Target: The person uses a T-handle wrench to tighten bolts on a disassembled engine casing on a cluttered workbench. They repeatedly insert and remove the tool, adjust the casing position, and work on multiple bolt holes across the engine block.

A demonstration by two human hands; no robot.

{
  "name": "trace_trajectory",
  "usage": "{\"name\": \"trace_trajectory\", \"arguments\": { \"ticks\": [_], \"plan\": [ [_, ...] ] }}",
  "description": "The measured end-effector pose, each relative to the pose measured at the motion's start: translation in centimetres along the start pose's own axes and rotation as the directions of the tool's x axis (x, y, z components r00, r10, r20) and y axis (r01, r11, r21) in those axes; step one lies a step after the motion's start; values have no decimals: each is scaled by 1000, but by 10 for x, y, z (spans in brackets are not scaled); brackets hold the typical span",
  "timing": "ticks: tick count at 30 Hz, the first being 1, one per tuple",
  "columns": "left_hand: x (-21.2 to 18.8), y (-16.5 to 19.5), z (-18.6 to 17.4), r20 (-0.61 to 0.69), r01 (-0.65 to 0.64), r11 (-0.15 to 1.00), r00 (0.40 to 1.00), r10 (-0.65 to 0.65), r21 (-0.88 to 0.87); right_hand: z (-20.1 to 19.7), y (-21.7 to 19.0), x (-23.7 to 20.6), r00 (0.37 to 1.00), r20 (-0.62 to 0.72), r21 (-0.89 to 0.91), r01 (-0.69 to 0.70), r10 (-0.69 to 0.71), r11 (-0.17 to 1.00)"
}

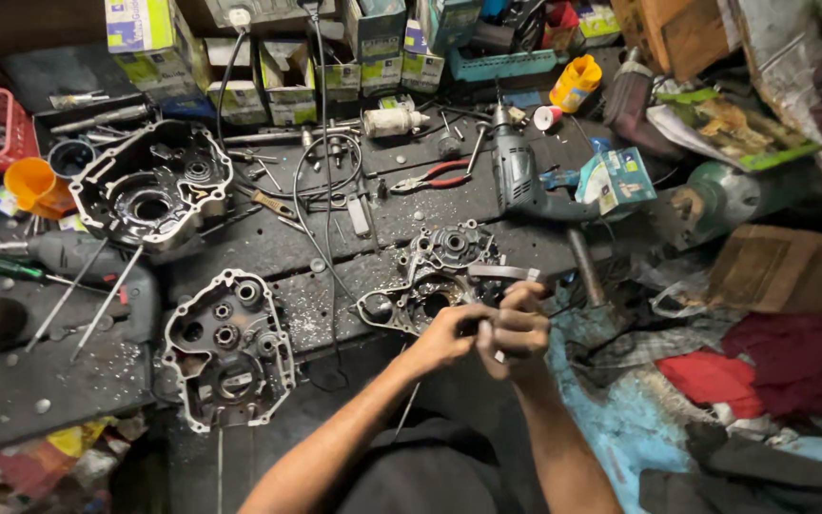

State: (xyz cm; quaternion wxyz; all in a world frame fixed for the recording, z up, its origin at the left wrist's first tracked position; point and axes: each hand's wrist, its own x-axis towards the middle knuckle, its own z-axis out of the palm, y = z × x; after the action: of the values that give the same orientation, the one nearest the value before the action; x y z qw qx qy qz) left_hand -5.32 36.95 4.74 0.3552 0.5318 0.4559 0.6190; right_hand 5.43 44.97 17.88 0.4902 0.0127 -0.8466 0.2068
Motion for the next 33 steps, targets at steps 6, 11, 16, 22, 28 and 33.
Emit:
{"name": "trace_trajectory", "arguments": {
  "ticks": [6,11,16,22,28,33],
  "plan": [
    [8,6,-6,51,59,993,997,-64,101,-1,-7,-5,984,-136,148,-97,118,984],
    [7,4,3,-28,71,997,997,-70,31,52,-29,-38,723,-441,204,-496,532,844],
    [2,-7,2,-71,13,997,997,-8,74,50,-4,-46,539,-379,607,-468,752,642],
    [0,-13,-11,96,-2,998,995,-5,69,-19,45,-39,489,584,701,-706,648,-99],
    [8,-3,-9,167,33,997,985,-43,64,-22,72,-24,551,740,644,-746,386,-170],
    [9,14,1,-23,139,982,990,-137,130,-7,31,-18,645,254,578,-699,721,421]
  ]
}}
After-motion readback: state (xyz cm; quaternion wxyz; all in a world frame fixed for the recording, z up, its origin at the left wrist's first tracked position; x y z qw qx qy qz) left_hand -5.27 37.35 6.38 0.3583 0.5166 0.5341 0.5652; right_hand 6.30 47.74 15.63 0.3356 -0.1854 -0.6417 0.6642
